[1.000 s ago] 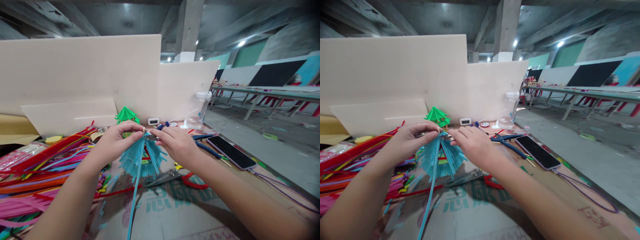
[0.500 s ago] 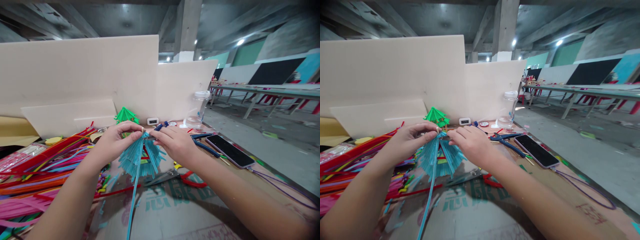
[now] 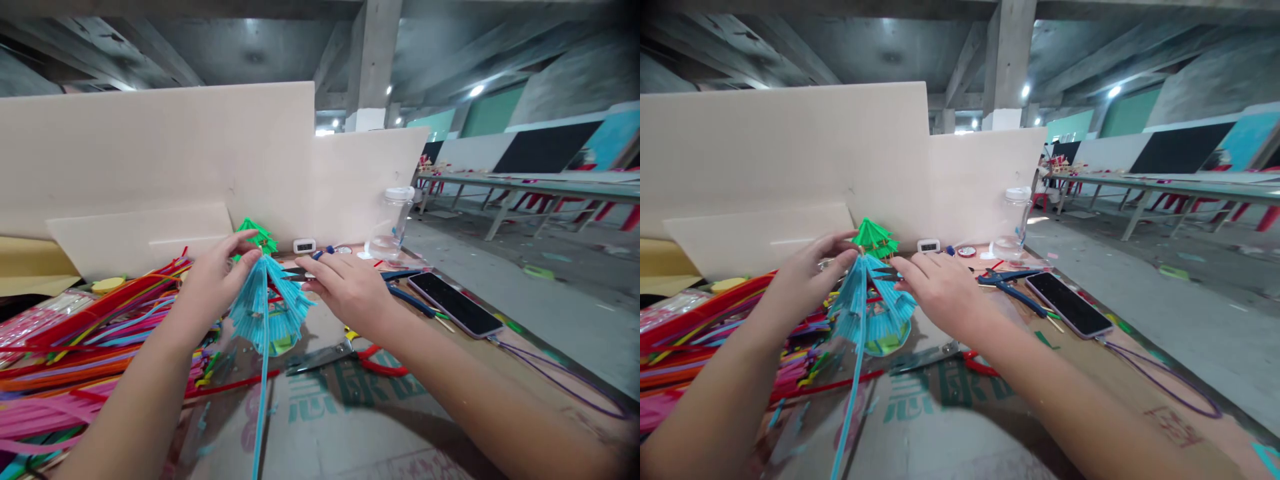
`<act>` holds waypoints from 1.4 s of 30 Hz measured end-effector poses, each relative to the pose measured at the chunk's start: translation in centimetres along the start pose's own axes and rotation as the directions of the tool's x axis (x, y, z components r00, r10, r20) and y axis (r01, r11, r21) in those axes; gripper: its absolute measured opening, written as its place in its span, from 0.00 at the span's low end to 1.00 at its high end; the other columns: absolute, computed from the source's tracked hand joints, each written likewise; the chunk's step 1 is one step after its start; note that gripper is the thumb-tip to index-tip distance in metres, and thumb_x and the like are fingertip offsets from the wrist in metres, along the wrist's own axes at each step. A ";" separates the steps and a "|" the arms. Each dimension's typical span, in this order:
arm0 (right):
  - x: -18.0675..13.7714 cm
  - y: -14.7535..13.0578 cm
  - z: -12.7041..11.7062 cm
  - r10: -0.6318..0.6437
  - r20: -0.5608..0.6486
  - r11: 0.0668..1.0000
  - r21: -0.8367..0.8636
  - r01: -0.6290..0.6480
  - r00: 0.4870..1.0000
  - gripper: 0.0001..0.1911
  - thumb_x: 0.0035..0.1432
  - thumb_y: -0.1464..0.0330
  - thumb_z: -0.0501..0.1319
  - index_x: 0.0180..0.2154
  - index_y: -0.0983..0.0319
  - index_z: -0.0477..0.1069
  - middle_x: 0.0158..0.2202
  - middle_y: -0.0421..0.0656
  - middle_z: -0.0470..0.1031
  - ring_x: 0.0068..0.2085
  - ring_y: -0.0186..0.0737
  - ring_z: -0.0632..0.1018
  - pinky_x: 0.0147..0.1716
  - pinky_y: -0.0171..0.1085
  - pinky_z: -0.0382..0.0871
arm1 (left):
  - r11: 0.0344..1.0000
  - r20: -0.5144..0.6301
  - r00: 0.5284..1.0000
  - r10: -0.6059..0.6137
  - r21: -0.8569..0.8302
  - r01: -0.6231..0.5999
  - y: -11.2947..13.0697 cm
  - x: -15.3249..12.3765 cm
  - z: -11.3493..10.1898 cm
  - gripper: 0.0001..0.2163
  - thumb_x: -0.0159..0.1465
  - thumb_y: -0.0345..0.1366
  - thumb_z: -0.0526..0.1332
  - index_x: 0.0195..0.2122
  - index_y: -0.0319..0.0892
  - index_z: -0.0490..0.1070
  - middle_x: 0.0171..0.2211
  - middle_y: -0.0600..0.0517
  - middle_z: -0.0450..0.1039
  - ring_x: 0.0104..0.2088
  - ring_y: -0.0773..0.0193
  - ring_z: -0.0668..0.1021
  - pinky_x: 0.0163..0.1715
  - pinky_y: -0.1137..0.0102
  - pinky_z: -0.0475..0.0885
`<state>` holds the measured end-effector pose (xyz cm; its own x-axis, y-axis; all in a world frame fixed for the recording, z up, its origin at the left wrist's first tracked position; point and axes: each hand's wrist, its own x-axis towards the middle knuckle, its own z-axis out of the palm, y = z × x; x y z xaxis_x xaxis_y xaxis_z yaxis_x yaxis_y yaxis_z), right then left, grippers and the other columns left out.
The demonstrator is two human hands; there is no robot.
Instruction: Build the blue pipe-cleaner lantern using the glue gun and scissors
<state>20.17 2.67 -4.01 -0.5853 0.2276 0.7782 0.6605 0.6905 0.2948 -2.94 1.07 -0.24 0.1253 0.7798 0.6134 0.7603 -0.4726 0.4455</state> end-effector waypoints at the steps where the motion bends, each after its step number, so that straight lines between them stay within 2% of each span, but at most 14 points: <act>1: 0.0 -0.1 -0.2 -0.003 -0.007 1.000 -0.002 0.003 1.000 0.17 0.67 0.63 0.52 0.52 0.65 0.67 0.38 0.46 0.76 0.38 0.41 0.73 0.35 0.40 0.62 | 0.999 -0.025 0.999 0.027 0.024 -0.026 0.3 -0.1 -0.2 0.20 0.65 0.47 0.54 0.53 0.43 0.69 0.44 0.48 0.74 0.44 0.57 0.75 0.45 0.65 0.67; 2: 0.1 -0.3 -0.4 -0.008 -0.013 1.000 0.000 0.008 1.000 0.17 0.67 0.63 0.52 0.52 0.65 0.67 0.38 0.46 0.76 0.38 0.41 0.73 0.35 0.40 0.63 | 0.997 -0.031 0.997 0.065 0.045 -0.064 0.7 -0.2 -0.5 0.19 0.64 0.48 0.55 0.49 0.43 0.71 0.42 0.48 0.73 0.44 0.57 0.74 0.45 0.65 0.67; 4: 0.2 -0.6 -0.9 -0.019 -0.013 1.000 0.011 0.019 1.000 0.17 0.67 0.64 0.52 0.53 0.66 0.66 0.39 0.47 0.76 0.39 0.40 0.73 0.36 0.40 0.63 | 0.986 0.050 0.987 0.151 0.058 -0.154 1.8 -0.6 -0.8 0.16 0.62 0.49 0.57 0.38 0.44 0.76 0.38 0.49 0.72 0.42 0.58 0.73 0.44 0.65 0.66; 7: 0.3 -1.2 -1.7 -0.039 0.006 0.999 0.020 0.038 0.999 0.17 0.66 0.68 0.52 0.54 0.66 0.65 0.39 0.47 0.76 0.40 0.40 0.73 0.38 0.39 0.63 | 0.967 0.180 0.951 0.251 0.009 -0.256 3.1 -0.9 -0.9 0.14 0.61 0.49 0.59 0.31 0.45 0.76 0.33 0.51 0.71 0.38 0.60 0.72 0.39 0.66 0.66; 13: 0.5 -2.0 -2.4 -0.067 0.051 0.998 -0.013 0.068 0.996 0.18 0.66 0.67 0.52 0.56 0.66 0.64 0.39 0.47 0.76 0.39 0.41 0.72 0.37 0.40 0.63 | 0.929 0.337 0.886 0.320 0.070 -0.363 3.1 -1.0 -1.5 0.13 0.65 0.46 0.55 0.34 0.45 0.77 0.32 0.50 0.71 0.37 0.60 0.71 0.38 0.66 0.64; 19: 0.6 -2.1 -2.1 -0.045 0.042 0.999 -0.002 0.045 0.998 0.18 0.67 0.68 0.52 0.55 0.66 0.65 0.37 0.47 0.75 0.39 0.41 0.73 0.35 0.39 0.62 | 0.904 0.346 0.881 0.322 0.164 -0.395 2.8 -1.1 -1.8 0.13 0.65 0.43 0.54 0.35 0.44 0.75 0.34 0.49 0.70 0.38 0.59 0.71 0.37 0.66 0.65; 25: 0.5 -2.2 -2.1 -0.006 0.018 1.000 -0.029 0.006 1.000 0.17 0.67 0.68 0.52 0.55 0.65 0.65 0.38 0.46 0.75 0.38 0.40 0.73 0.35 0.39 0.63 | 0.947 0.272 0.923 0.270 0.099 -0.306 3.7 -1.3 -1.0 0.08 0.61 0.37 0.56 0.34 0.42 0.73 0.32 0.51 0.69 0.36 0.61 0.71 0.35 0.67 0.65; 30: 0.5 -1.8 -2.2 0.030 -0.007 0.998 -0.048 -0.030 1.000 0.18 0.66 0.66 0.52 0.55 0.66 0.65 0.39 0.47 0.76 0.39 0.42 0.73 0.37 0.40 0.63 | 0.983 0.030 0.987 0.157 0.092 -0.159 3.1 -1.0 -0.7 0.08 0.58 0.30 0.53 0.27 0.41 0.71 0.30 0.53 0.70 0.33 0.63 0.72 0.34 0.69 0.65; 34: 0.8 -1.2 -2.5 0.064 -0.048 0.997 -0.044 -0.066 0.997 0.16 0.66 0.66 0.52 0.52 0.66 0.68 0.36 0.46 0.76 0.36 0.40 0.74 0.35 0.39 0.64 | 0.988 0.091 0.988 0.126 0.076 -0.133 2.0 -0.8 -2.4 0.07 0.57 0.32 0.55 0.28 0.43 0.73 0.30 0.54 0.72 0.33 0.63 0.73 0.35 0.69 0.66; 37: 1.0 -1.0 -2.9 0.068 -0.069 0.996 -0.045 -0.071 0.995 0.16 0.66 0.66 0.53 0.50 0.67 0.70 0.34 0.46 0.76 0.34 0.40 0.73 0.33 0.39 0.64 | 0.984 -0.061 0.997 0.045 0.173 -0.034 0.9 -0.8 -4.4 0.07 0.57 0.33 0.55 0.26 0.44 0.72 0.30 0.55 0.72 0.32 0.63 0.72 0.34 0.68 0.65; 40: 1.0 -1.0 -3.0 0.075 -0.064 0.996 -0.034 -0.077 0.995 0.16 0.66 0.66 0.53 0.50 0.67 0.70 0.34 0.45 0.76 0.33 0.40 0.73 0.32 0.39 0.64 | 0.900 -0.188 0.981 -0.040 0.419 0.117 -0.9 -0.7 -5.9 0.13 0.62 0.39 0.50 0.28 0.42 0.73 0.32 0.53 0.69 0.35 0.61 0.72 0.33 0.65 0.61; 42: 0.9 -1.0 -2.8 0.083 -0.058 0.996 -0.018 -0.084 0.995 0.16 0.66 0.66 0.53 0.50 0.67 0.70 0.35 0.46 0.76 0.34 0.40 0.74 0.33 0.38 0.65 | 0.840 -0.136 0.981 -0.141 0.507 0.191 -1.9 -0.5 -6.1 0.21 0.65 0.43 0.46 0.25 0.39 0.72 0.31 0.52 0.67 0.38 0.58 0.73 0.33 0.65 0.61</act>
<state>20.28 0.25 -2.04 -0.5006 0.2438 0.8306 0.7157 0.6564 0.2387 -8.36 -0.99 2.59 -0.0708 0.7757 0.6272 0.9862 -0.0399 0.1607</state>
